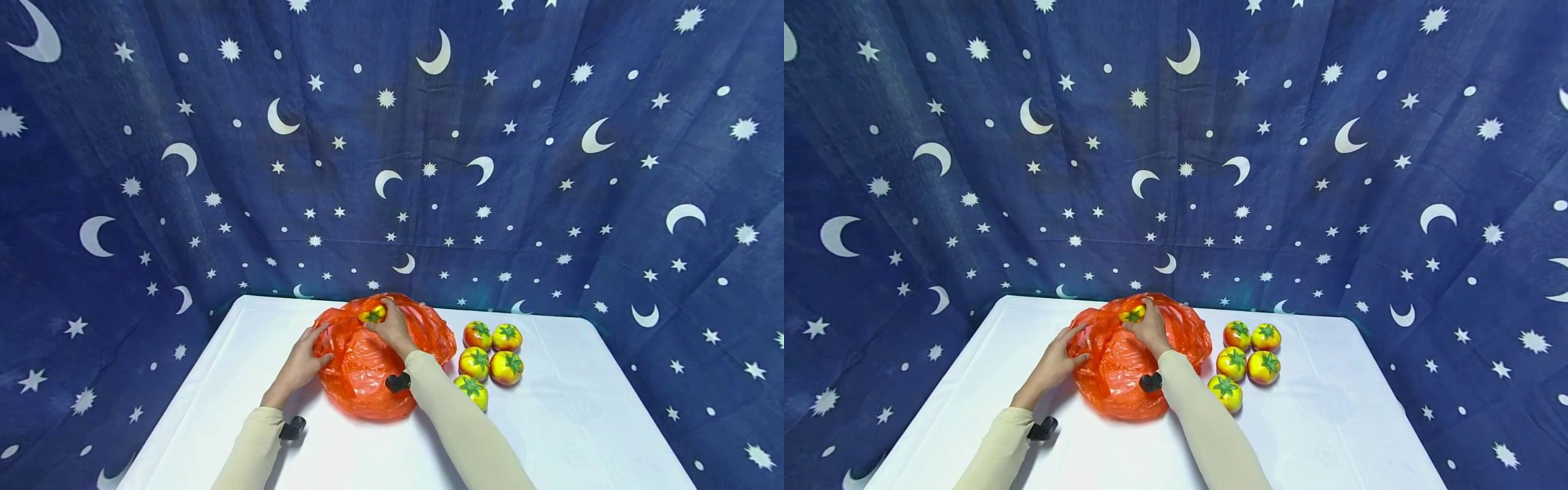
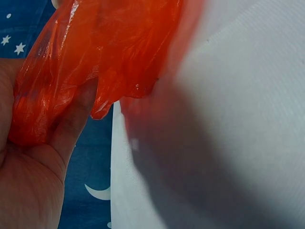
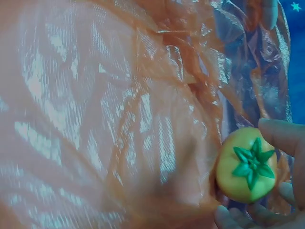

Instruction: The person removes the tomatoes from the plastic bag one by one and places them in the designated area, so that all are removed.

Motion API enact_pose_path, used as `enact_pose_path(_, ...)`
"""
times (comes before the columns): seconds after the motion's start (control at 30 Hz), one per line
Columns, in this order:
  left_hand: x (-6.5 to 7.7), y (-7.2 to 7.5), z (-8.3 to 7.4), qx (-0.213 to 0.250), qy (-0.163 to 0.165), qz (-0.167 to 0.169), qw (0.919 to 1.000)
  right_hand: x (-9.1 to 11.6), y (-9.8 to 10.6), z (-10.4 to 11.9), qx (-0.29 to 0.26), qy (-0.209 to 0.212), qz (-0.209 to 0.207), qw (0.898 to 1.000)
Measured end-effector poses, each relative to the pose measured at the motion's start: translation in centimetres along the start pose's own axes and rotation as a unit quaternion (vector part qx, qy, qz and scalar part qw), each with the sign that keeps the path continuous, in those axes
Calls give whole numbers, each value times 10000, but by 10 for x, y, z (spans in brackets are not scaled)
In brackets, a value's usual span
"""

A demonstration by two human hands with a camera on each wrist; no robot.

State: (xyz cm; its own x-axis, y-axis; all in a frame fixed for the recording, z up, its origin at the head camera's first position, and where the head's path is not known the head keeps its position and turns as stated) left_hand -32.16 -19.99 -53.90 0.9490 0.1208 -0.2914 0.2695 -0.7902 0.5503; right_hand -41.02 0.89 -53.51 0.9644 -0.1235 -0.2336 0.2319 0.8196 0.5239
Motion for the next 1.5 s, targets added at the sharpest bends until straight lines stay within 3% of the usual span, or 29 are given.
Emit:
enact_pose_path(0.13, 2, -3, -1, 47, 4, -14, 10000, 3, -5, -2, -381, -439, -117, 9982)
enact_pose_path(0.23, 2, -6, -3, 91, -30, -14, 10000, 5, -5, -3, -369, -628, -314, 9969)
enact_pose_path(0.5, 3, -14, -10, 196, -191, -35, 9996, 8, -8, -5, -295, -793, -743, 9936)
enact_pose_path(0.87, 7, -13, -11, 105, -52, 11, 9999, 10, -12, -6, -82, -968, -1135, 9888)
enact_pose_path(1.27, 7, -6, -9, 115, -149, -124, 9997, 7, -14, -4, -192, -855, -1049, 9906)
enact_pose_path(1.5, 7, -9, -9, 162, -213, -148, 9995, 4, -19, -6, -94, -883, -923, 9918)
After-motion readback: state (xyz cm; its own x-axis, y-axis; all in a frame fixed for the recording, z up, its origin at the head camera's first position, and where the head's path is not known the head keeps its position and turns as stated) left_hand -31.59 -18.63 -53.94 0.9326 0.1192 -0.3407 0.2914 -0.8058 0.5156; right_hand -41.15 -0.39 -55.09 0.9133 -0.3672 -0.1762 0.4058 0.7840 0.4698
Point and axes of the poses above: each hand's wrist, its own x-axis away from the middle knuckle, its own y-axis out of the back of the hand, z = x × y, the point moved 5 cm from there along -x, towards the middle knuckle, and after that the axes turned 14 degrees about -z, right-handed, at the moved point
